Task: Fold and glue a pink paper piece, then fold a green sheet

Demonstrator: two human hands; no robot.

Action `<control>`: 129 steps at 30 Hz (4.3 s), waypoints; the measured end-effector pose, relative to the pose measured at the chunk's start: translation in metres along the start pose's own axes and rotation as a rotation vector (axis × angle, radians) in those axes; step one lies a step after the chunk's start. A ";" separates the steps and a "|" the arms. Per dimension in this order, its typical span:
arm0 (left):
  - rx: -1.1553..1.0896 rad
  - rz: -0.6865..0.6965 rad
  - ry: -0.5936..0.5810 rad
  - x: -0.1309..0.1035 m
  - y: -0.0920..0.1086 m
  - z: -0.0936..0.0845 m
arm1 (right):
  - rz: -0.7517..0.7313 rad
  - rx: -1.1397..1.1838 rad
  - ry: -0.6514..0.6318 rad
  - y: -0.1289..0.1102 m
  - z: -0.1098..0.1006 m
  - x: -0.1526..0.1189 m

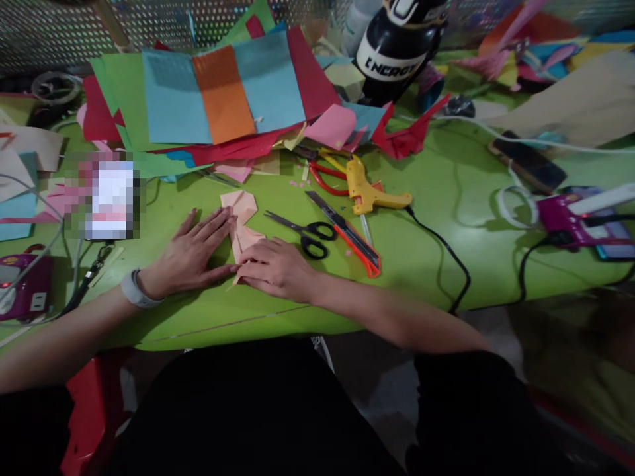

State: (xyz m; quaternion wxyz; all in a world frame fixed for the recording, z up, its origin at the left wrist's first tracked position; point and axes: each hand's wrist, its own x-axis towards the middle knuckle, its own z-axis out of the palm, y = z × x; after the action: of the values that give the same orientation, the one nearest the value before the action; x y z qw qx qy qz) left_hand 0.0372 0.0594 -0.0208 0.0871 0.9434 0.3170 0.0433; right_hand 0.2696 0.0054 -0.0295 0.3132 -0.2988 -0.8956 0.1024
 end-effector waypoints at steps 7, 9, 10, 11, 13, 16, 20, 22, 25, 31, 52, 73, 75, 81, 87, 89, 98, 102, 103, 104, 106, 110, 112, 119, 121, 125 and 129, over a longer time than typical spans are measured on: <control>-0.014 -0.007 0.017 0.001 0.001 0.001 | 0.209 0.293 -0.023 0.002 0.006 0.001; -0.015 -0.005 0.011 0.001 0.001 0.000 | 0.340 0.350 -0.023 -0.001 0.006 0.004; -0.014 -0.008 0.006 0.001 0.001 0.000 | 0.406 0.358 -0.032 -0.002 0.006 0.007; -0.014 -0.012 0.002 0.001 0.001 -0.001 | 0.465 0.355 -0.043 -0.004 0.005 0.009; -0.019 -0.020 -0.001 0.001 0.001 -0.002 | 0.552 0.323 -0.059 -0.007 0.005 0.014; -0.026 -0.019 0.002 0.001 0.000 -0.001 | 0.620 0.224 -0.063 -0.009 0.007 0.020; -0.032 -0.010 0.001 0.001 -0.003 0.001 | 0.614 0.080 0.034 -0.009 0.016 0.019; -0.033 -0.008 -0.003 0.001 -0.003 0.001 | 0.579 0.023 0.081 -0.009 0.019 0.017; -0.033 -0.008 -0.007 0.002 -0.003 0.001 | 0.536 -0.044 0.098 -0.009 0.021 0.016; -0.058 -0.006 0.002 0.002 -0.004 -0.001 | 0.508 -0.069 0.063 -0.006 0.019 0.018; -0.028 -0.066 0.102 0.008 0.000 0.000 | 0.543 -0.003 0.035 -0.004 0.018 0.021; -0.079 -0.087 0.120 0.010 0.003 -0.004 | 0.520 -0.029 0.042 -0.003 0.019 0.021; -0.084 -0.086 0.131 0.011 0.003 -0.003 | 0.517 -0.036 0.043 -0.004 0.019 0.020; -0.072 -0.077 0.153 0.010 0.002 -0.001 | 0.485 -0.059 0.070 -0.001 0.021 0.020; -0.080 -0.071 0.147 0.009 0.002 -0.004 | 0.324 -0.224 0.098 -0.011 0.009 0.018; -0.081 -0.069 0.150 0.010 0.002 -0.004 | 0.246 -0.287 0.038 -0.019 0.005 0.013; -0.094 -0.074 0.168 0.010 0.004 -0.003 | 0.184 -0.411 -0.216 -0.031 0.008 -0.010; -0.086 -0.076 0.170 0.010 0.004 -0.003 | 0.176 -0.402 -0.232 -0.030 0.009 -0.010; -0.085 -0.076 0.170 0.011 0.004 -0.003 | 0.171 -0.401 -0.231 -0.030 0.009 -0.010; -0.085 -0.077 0.168 0.011 0.004 -0.003 | 0.166 -0.402 -0.230 -0.029 0.009 -0.009; -0.092 -0.078 0.161 0.011 0.004 -0.003 | 0.148 -0.406 -0.234 -0.029 0.009 -0.008; -0.109 -0.085 0.152 0.010 0.004 -0.004 | 0.120 -0.407 -0.287 -0.027 0.008 -0.006; -0.107 -0.086 0.154 0.010 0.003 -0.004 | 0.129 -0.407 -0.310 -0.026 0.007 -0.006; -0.063 -0.070 0.174 0.010 0.004 -0.003 | 0.139 -0.346 -0.310 -0.024 0.002 -0.014; -0.059 -0.072 0.180 0.010 0.004 -0.003 | 0.128 -0.320 -0.303 -0.023 0.000 -0.018; -0.066 -0.082 0.161 0.009 0.003 -0.005 | 0.110 -0.289 -0.306 -0.020 0.000 -0.022; -0.066 -0.082 0.168 0.009 0.003 -0.006 | 0.090 -0.282 -0.290 -0.018 0.002 -0.020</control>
State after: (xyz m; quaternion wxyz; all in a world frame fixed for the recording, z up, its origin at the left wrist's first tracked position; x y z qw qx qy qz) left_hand 0.0459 0.0632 -0.0143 0.0927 0.9193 0.3601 0.1291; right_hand 0.2722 -0.0212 -0.0347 0.1311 -0.3616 -0.9225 0.0320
